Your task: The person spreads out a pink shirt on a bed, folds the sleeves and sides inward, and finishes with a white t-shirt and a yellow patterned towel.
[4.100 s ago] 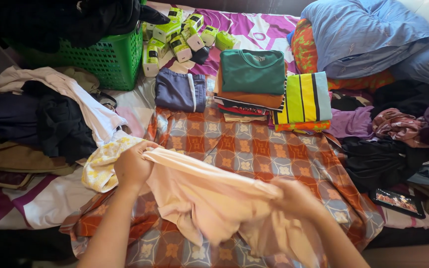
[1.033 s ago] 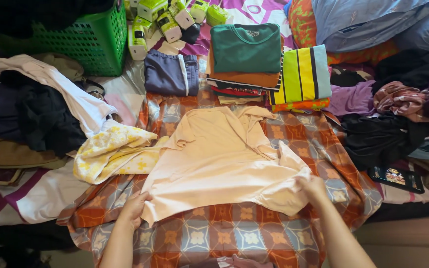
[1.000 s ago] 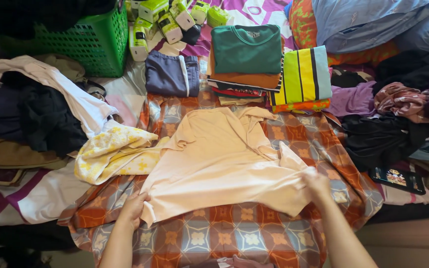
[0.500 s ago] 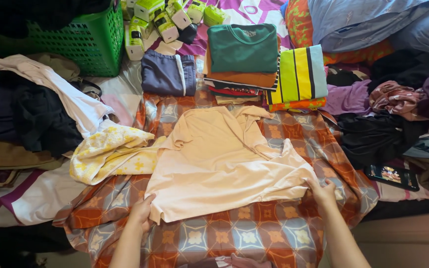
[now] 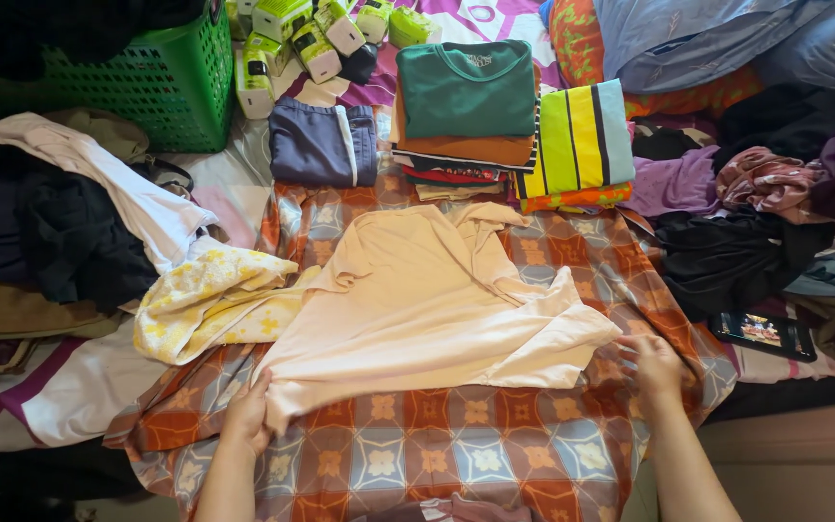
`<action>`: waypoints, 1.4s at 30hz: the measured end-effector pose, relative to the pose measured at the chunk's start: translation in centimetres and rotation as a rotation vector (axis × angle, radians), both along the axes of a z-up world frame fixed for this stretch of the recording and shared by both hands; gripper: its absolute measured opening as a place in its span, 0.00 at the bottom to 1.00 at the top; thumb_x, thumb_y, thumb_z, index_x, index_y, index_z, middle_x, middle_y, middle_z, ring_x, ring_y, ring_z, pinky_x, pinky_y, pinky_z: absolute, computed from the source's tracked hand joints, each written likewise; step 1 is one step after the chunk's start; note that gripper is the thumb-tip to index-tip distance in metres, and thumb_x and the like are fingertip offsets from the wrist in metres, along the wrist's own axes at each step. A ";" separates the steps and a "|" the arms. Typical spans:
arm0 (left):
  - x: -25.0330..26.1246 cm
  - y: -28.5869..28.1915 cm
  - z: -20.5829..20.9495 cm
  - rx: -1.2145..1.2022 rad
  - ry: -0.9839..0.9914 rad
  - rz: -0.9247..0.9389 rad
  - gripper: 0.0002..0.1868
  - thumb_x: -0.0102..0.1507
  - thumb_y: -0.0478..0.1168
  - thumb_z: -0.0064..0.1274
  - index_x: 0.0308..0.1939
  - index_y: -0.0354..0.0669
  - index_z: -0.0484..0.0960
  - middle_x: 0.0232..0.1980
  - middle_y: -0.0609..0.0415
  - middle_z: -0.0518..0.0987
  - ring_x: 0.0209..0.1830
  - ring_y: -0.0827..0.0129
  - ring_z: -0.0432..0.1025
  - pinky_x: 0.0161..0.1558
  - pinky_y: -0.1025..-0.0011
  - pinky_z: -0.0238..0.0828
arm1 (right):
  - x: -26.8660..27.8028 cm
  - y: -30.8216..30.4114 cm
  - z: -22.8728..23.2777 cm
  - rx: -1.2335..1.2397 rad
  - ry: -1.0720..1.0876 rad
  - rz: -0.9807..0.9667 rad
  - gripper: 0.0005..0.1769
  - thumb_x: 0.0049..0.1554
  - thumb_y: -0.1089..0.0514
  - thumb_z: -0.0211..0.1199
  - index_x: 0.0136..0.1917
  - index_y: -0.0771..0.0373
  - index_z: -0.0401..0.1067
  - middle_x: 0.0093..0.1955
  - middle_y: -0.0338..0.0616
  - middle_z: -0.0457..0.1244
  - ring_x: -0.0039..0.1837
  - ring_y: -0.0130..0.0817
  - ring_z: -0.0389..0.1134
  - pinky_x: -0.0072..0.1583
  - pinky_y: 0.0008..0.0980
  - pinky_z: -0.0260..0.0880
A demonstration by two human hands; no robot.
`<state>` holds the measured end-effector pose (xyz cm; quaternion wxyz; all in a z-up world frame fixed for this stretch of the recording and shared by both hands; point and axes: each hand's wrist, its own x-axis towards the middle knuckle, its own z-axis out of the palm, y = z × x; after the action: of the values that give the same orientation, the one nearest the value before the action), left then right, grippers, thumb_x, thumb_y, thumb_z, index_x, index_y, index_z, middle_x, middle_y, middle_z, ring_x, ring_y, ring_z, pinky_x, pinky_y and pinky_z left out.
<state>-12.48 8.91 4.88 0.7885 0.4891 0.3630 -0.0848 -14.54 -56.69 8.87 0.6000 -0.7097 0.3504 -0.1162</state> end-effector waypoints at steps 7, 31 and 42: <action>-0.5 0.0 -0.2 0.085 0.030 -0.070 0.26 0.63 0.39 0.59 0.63 0.32 0.74 0.51 0.42 0.83 0.44 0.58 0.79 0.41 0.64 0.79 | 2.7 2.3 -4.5 -0.258 0.223 0.111 0.53 0.49 0.52 0.77 0.77 0.65 0.48 0.65 0.62 0.62 0.55 0.43 0.69 0.53 0.41 0.70; 4.3 -1.4 6.7 1.384 -0.081 -0.589 0.27 0.53 0.43 0.68 0.57 0.55 0.82 0.61 0.51 0.77 0.62 0.57 0.72 0.62 0.61 0.70 | 4.6 6.7 5.8 -0.893 0.502 0.835 0.22 0.51 0.47 0.71 0.58 0.53 0.76 0.61 0.46 0.69 0.63 0.44 0.71 0.64 0.39 0.70; 14.9 -9.6 4.1 1.636 -0.116 -1.041 0.28 0.56 0.41 0.62 0.61 0.67 0.79 0.82 0.48 0.48 0.81 0.43 0.36 0.75 0.44 0.33 | 17.6 13.2 -5.7 -0.812 0.100 1.166 0.19 0.40 0.61 0.80 0.44 0.65 0.76 0.71 0.58 0.59 0.79 0.55 0.53 0.68 0.41 0.66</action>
<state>2.37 -0.68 8.97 0.0852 0.9890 0.0084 -0.1202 3.07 -43.45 3.18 0.2357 -0.9535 -0.1303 0.1351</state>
